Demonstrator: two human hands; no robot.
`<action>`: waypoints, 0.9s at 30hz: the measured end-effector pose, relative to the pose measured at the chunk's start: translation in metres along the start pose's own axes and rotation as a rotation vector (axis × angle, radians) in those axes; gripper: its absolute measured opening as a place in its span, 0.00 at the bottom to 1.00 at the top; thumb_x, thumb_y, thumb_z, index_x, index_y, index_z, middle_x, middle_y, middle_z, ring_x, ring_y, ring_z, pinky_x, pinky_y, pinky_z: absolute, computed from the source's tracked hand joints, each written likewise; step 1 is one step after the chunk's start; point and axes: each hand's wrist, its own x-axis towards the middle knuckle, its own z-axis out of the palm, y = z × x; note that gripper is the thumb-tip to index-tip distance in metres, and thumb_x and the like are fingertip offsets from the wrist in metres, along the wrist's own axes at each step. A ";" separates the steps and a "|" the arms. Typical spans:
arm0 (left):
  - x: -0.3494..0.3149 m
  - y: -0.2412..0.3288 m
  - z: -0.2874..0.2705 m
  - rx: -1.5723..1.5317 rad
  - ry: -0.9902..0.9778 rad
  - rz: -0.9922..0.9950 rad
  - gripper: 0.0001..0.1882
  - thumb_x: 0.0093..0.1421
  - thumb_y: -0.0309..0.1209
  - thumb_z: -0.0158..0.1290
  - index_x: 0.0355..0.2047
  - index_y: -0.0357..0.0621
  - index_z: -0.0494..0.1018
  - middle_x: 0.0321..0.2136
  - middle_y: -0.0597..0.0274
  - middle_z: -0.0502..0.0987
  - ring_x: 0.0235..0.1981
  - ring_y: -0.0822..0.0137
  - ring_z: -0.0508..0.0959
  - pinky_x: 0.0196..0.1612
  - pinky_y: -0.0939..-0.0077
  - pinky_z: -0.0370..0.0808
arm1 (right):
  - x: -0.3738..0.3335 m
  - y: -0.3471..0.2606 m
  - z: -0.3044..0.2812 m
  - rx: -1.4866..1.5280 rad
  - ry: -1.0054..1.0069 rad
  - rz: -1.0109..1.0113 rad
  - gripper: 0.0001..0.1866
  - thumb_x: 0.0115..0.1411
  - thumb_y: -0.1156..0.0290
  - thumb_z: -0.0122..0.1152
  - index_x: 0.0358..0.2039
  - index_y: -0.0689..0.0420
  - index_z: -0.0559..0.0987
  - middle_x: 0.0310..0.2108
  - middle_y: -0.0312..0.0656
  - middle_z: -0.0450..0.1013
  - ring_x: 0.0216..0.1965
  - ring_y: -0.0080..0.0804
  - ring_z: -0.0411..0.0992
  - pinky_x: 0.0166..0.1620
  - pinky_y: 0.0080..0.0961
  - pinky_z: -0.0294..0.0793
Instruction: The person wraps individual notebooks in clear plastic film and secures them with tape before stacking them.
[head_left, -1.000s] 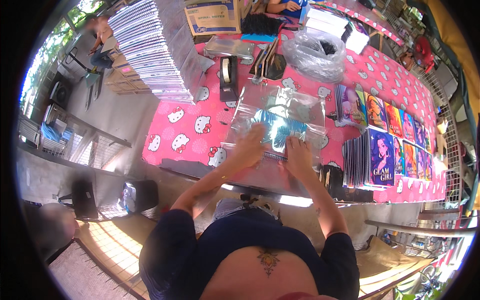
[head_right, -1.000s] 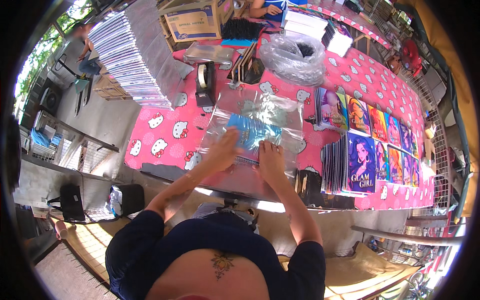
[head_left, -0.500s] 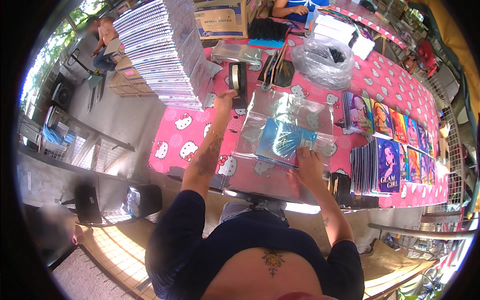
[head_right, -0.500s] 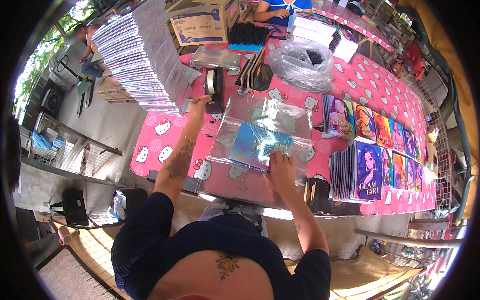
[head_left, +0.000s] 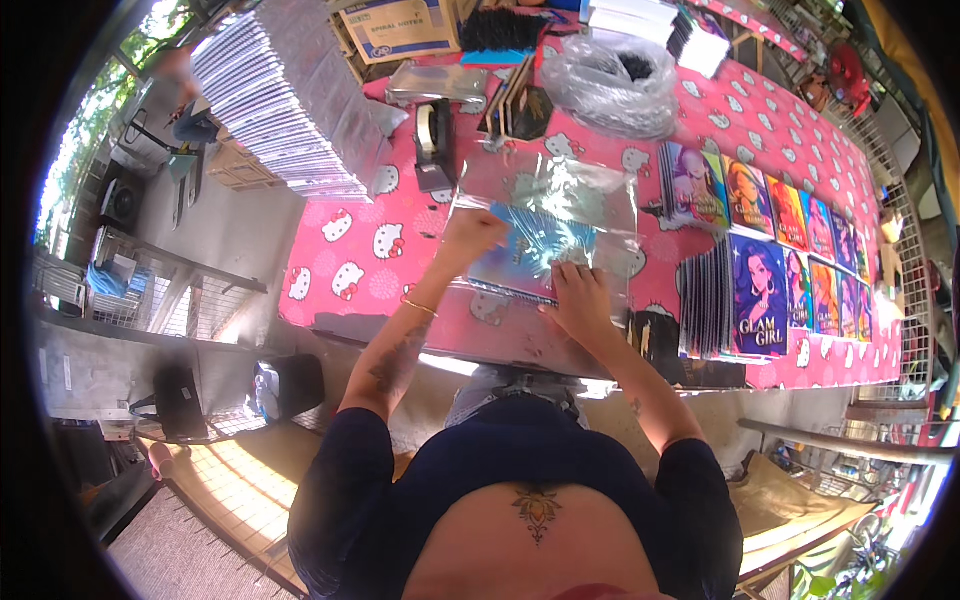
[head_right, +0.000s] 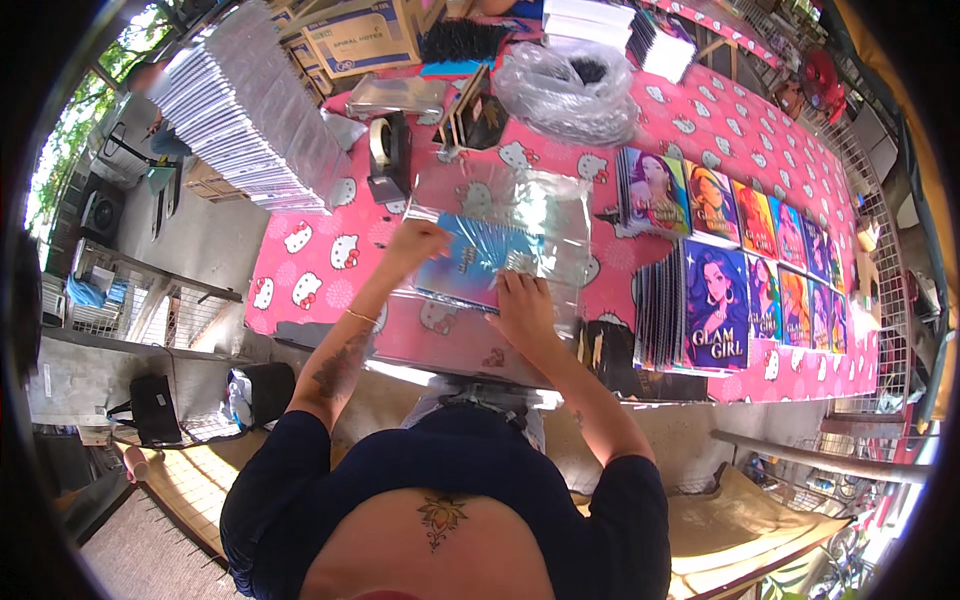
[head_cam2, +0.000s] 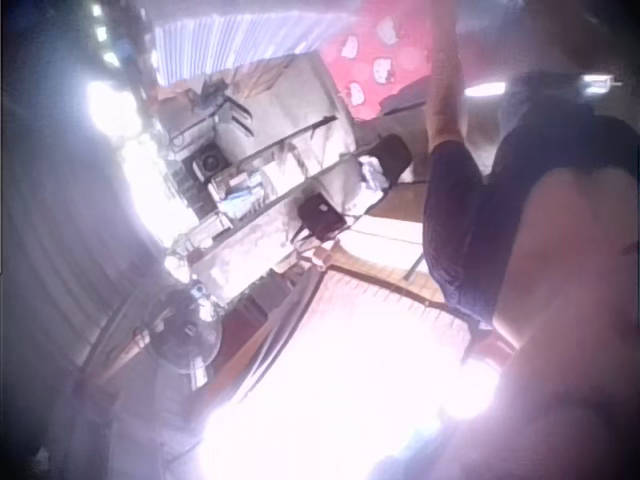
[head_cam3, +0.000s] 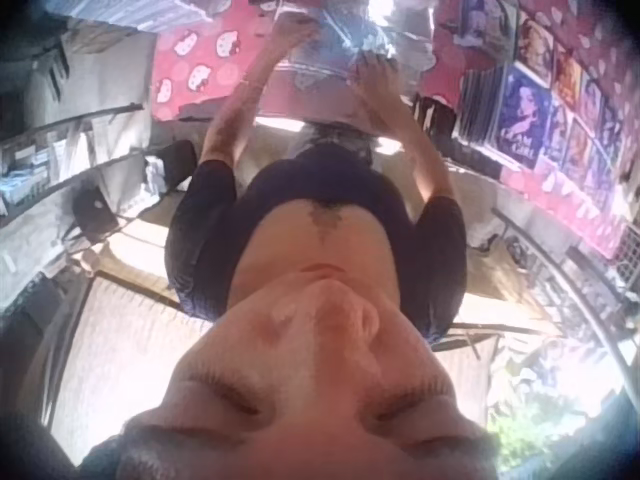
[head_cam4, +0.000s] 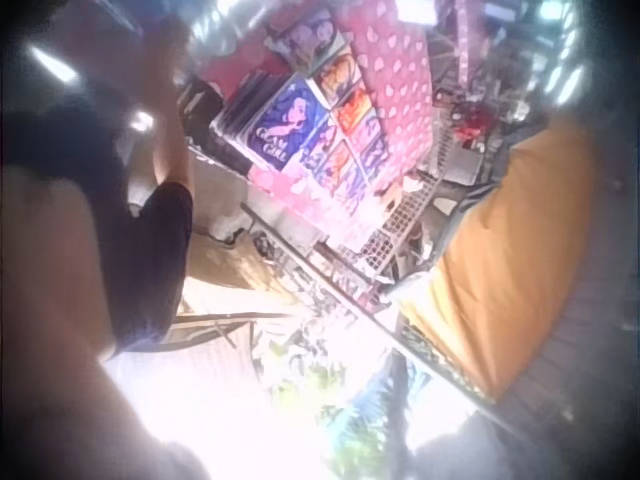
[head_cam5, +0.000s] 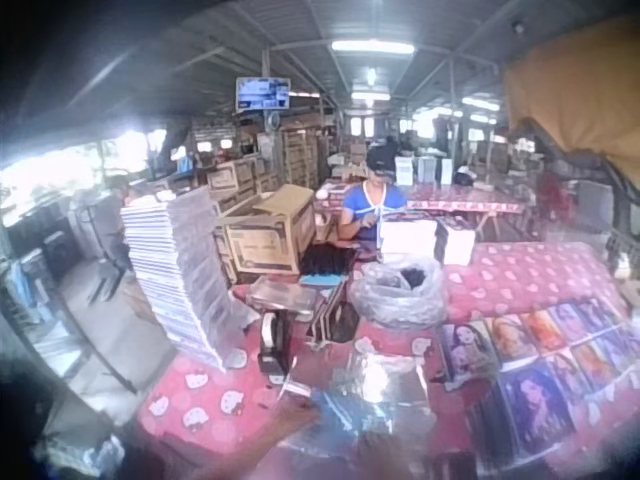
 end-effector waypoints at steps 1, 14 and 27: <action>-0.013 0.016 0.024 -0.030 -0.070 -0.016 0.17 0.54 0.42 0.58 0.24 0.39 0.82 0.20 0.55 0.81 0.26 0.56 0.82 0.32 0.63 0.77 | -0.001 0.002 0.003 0.028 0.050 -0.009 0.40 0.39 0.51 0.75 0.51 0.59 0.75 0.43 0.38 0.71 0.47 0.35 0.71 0.51 0.34 0.67; -0.041 0.041 0.071 0.836 -0.063 -0.022 0.23 0.57 0.51 0.58 0.35 0.40 0.78 0.31 0.46 0.81 0.38 0.45 0.81 0.41 0.52 0.75 | -0.002 0.020 0.001 0.088 0.198 -0.070 0.34 0.53 0.41 0.61 0.51 0.54 0.75 0.41 0.40 0.71 0.46 0.39 0.70 0.51 0.43 0.64; -0.118 0.031 0.049 0.456 0.219 0.859 0.19 0.57 0.29 0.56 0.51 0.45 0.72 0.43 0.54 0.74 0.45 0.53 0.73 0.48 0.61 0.70 | 0.138 0.157 -0.042 0.962 -0.647 0.178 0.24 0.63 0.50 0.53 0.51 0.54 0.78 0.40 0.43 0.78 0.46 0.37 0.76 0.53 0.37 0.71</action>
